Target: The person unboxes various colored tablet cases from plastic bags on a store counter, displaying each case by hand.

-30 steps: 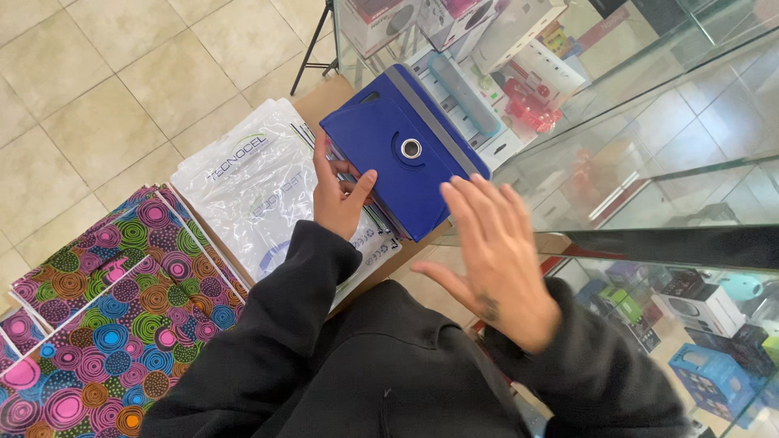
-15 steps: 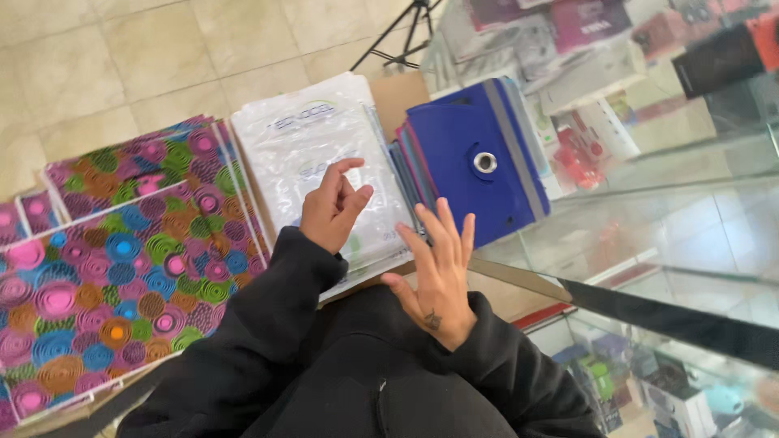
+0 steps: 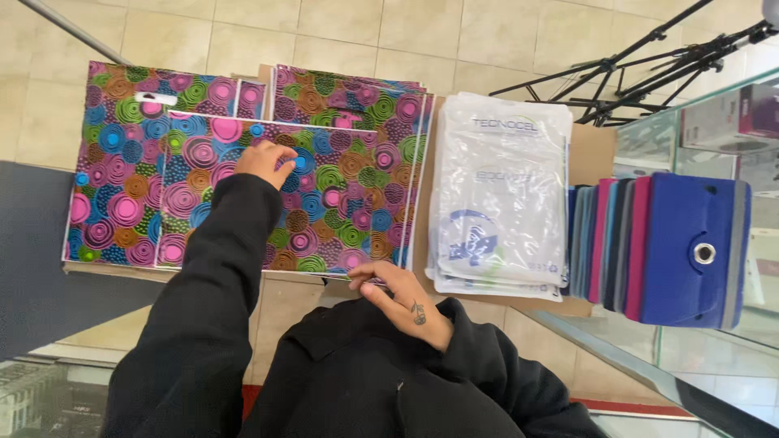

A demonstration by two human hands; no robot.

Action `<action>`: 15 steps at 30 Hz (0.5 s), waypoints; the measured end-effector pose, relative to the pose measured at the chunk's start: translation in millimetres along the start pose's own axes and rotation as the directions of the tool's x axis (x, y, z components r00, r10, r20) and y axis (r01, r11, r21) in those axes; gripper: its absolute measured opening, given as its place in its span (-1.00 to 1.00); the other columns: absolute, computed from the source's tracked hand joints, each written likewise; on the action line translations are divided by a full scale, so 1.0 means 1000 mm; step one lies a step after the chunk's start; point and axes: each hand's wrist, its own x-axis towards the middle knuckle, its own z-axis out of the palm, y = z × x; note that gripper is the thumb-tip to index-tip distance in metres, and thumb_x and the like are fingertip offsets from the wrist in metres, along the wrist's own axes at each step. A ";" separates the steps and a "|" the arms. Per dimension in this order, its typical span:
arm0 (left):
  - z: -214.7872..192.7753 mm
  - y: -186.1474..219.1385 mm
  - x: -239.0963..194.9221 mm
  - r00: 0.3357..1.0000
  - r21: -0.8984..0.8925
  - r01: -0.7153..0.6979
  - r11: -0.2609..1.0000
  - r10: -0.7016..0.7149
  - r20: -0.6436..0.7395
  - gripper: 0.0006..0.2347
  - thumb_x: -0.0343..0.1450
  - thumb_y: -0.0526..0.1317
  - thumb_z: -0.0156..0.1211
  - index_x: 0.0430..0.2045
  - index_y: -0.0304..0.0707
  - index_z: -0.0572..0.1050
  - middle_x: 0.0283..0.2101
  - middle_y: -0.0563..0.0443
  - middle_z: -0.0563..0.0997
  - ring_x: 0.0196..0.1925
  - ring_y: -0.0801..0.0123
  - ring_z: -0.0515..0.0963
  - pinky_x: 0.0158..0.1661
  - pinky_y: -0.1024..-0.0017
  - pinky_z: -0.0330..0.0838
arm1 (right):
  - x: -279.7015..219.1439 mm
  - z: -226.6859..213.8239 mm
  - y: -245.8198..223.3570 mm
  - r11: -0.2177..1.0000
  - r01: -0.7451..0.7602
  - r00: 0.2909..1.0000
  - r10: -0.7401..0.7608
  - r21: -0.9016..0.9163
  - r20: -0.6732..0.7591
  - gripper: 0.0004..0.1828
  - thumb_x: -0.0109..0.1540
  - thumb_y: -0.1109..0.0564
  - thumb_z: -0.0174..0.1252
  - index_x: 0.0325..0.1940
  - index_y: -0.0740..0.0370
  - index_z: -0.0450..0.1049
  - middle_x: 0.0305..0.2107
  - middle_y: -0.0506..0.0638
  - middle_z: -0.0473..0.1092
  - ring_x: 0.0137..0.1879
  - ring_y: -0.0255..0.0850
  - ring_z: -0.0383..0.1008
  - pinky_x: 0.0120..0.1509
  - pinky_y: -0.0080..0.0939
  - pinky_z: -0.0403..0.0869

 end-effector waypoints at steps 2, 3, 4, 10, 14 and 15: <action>-0.002 -0.038 0.026 0.999 0.161 0.033 0.986 -0.030 -0.020 -0.82 0.50 0.08 0.14 -0.04 0.46 0.55 0.11 0.37 0.51 0.23 0.21 0.47 0.15 0.09 0.40 | 0.022 0.026 0.002 0.999 -0.021 1.000 0.022 0.048 -0.019 -0.67 0.39 0.01 0.00 0.12 0.17 0.53 -0.23 0.14 0.57 -0.04 0.10 0.58 0.13 0.13 0.48; 0.001 -0.058 0.040 0.998 0.183 0.002 0.983 0.008 -0.055 -0.77 0.49 0.07 0.15 0.03 0.37 0.51 0.14 0.29 0.47 0.28 0.15 0.40 0.20 0.03 0.31 | 0.031 0.038 0.005 0.998 -0.017 0.999 0.020 0.062 -0.049 -0.68 0.39 0.03 0.01 0.11 0.20 0.54 -0.25 0.13 0.58 -0.07 0.07 0.59 0.11 0.10 0.49; 0.003 -0.076 0.056 0.995 0.208 -0.033 0.978 0.052 -0.087 -0.71 0.49 0.06 0.15 0.11 0.27 0.47 0.18 0.21 0.43 0.34 0.09 0.32 0.25 -0.04 0.23 | 0.039 0.051 0.007 0.997 -0.011 0.996 0.018 0.078 -0.085 -0.69 0.39 0.05 0.02 0.09 0.22 0.54 -0.27 0.12 0.59 -0.09 0.03 0.60 0.09 0.07 0.50; -0.023 -0.125 0.132 0.971 0.416 -0.229 0.880 0.177 0.161 -0.50 0.30 0.42 0.14 0.02 0.35 0.47 -0.02 0.21 0.53 0.28 0.19 0.36 0.24 -0.04 0.09 | 0.073 0.086 0.011 0.991 -0.045 0.959 0.078 0.123 -0.272 -0.68 0.39 0.08 -0.04 0.06 0.27 0.54 -0.31 0.11 0.60 -0.12 -0.04 0.61 0.08 0.03 0.51; -0.029 -0.143 0.144 0.923 0.426 -0.338 0.839 0.208 0.323 -0.58 0.25 0.44 0.16 -0.13 0.50 0.55 -0.01 0.26 0.54 0.26 0.20 0.41 0.19 0.04 0.29 | 0.067 0.096 0.036 0.974 -0.090 0.905 0.167 0.208 -0.392 -0.66 0.41 0.10 -0.10 0.04 0.34 0.52 -0.33 0.14 0.59 -0.09 -0.06 0.58 0.14 0.03 0.48; -0.028 -0.146 0.147 0.923 0.436 -0.354 0.827 0.235 0.305 -0.55 0.31 0.39 0.16 0.00 0.40 0.51 0.08 0.21 0.49 0.30 0.21 0.36 0.21 0.06 0.30 | 0.066 0.096 0.042 0.959 -0.122 0.869 0.227 0.254 -0.439 -0.66 0.42 0.11 -0.12 0.03 0.35 0.52 -0.35 0.14 0.58 -0.10 -0.11 0.56 0.15 -0.01 0.47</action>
